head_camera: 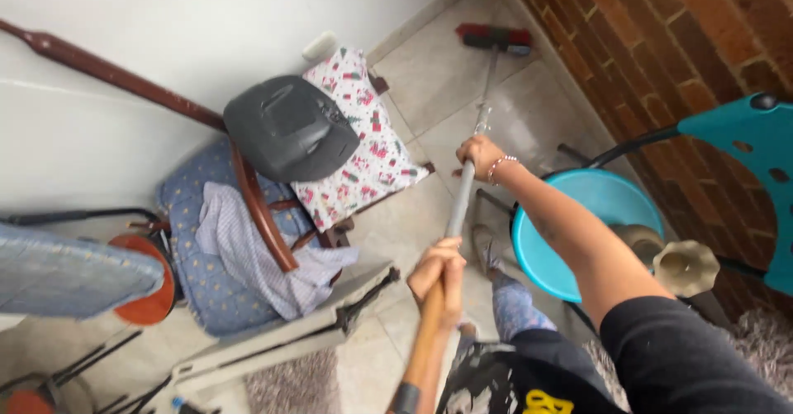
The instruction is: The person tidies a room by moving decorative objects, rearranging cushions on chairs, wiping a table, and sweeping the floor.
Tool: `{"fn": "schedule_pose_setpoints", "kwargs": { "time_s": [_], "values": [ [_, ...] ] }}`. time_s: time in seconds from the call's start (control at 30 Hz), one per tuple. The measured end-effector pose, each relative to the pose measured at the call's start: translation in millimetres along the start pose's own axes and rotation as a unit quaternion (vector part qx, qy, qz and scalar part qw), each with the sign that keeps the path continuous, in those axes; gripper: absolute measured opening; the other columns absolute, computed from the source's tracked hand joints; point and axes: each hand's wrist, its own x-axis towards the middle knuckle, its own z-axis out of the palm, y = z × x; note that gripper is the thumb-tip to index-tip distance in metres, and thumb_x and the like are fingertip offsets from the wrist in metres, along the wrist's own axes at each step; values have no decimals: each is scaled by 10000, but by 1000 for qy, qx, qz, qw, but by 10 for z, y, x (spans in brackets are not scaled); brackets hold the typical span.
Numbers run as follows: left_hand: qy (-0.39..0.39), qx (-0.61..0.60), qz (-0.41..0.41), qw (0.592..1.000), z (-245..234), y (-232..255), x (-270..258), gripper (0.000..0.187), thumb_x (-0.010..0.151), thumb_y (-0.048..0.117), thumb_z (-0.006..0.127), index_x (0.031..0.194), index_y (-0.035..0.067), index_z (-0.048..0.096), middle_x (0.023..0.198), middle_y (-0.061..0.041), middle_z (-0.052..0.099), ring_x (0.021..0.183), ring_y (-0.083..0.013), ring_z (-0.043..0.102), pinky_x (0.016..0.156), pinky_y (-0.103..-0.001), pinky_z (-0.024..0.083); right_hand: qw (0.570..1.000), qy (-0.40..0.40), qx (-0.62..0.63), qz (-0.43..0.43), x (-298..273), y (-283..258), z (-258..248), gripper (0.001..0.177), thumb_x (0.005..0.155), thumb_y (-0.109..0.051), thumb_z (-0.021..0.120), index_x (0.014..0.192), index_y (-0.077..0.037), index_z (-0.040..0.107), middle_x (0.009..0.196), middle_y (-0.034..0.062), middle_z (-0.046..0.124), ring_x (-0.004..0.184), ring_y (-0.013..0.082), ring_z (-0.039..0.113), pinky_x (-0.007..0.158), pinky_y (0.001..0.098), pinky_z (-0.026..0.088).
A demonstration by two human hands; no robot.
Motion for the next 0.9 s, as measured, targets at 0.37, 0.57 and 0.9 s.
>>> {"fn": "schedule_pose_setpoints", "kwargs": {
  "time_s": [0.37,0.57,0.9],
  "values": [
    [-181,0,8,983,-749,1833,942,399,966,130,469,573,82,422,507,-16,408,457,-144,417,503,-281,351,942,134,269,151,-416,-2554,90,385,808,-349,761,611,-184,475,612,15,577,659,266,564,647,427,415],
    [-76,15,81,994,-486,2380,937,390,855,252,511,551,111,313,447,-4,316,350,-141,313,440,-346,309,917,232,311,89,-395,-3014,-760,421,897,-182,764,604,-202,462,607,-68,531,654,137,526,647,315,435],
    [-229,-146,76,959,-229,1078,864,428,930,152,605,538,110,440,472,-5,357,404,-181,357,447,-289,354,854,405,163,283,-390,-1593,-353,356,842,-157,841,667,-167,531,723,34,600,705,255,684,722,347,547]
  ]
}}
